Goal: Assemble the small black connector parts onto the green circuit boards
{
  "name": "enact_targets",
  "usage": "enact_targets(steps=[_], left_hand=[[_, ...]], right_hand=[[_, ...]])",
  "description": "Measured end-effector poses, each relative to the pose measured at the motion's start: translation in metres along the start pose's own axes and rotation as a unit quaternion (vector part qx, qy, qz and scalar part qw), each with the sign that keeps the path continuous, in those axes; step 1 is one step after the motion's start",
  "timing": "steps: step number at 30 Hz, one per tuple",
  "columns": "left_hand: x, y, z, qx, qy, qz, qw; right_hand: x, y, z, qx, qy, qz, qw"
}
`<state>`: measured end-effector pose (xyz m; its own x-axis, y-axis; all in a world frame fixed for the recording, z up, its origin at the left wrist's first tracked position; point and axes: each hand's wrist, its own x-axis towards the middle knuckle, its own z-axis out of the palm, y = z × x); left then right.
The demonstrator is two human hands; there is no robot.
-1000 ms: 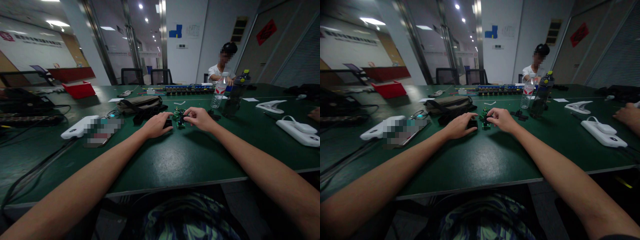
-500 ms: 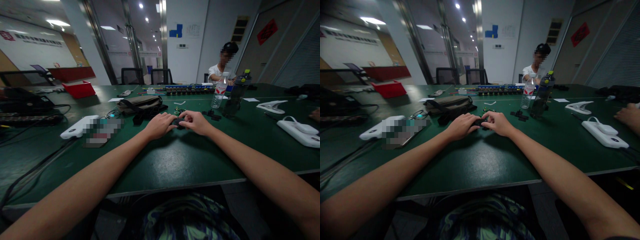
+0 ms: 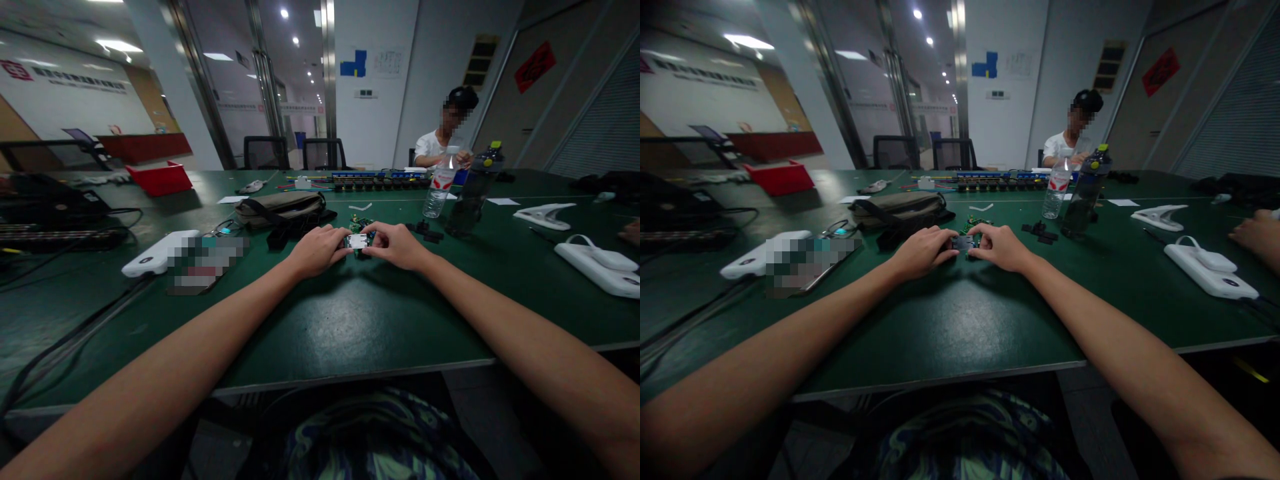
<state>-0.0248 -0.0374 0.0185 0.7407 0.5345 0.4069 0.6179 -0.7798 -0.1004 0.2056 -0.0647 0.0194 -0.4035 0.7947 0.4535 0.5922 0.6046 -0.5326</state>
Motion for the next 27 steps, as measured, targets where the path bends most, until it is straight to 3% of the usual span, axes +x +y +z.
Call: enact_targets(steps=[27], left_hand=[[-0.0001,-0.0008,0.0009,-0.008,0.03,0.018,0.999]], right_hand=[[-0.0012,-0.0008,-0.0021,0.005,0.014,-0.007,1.0]])
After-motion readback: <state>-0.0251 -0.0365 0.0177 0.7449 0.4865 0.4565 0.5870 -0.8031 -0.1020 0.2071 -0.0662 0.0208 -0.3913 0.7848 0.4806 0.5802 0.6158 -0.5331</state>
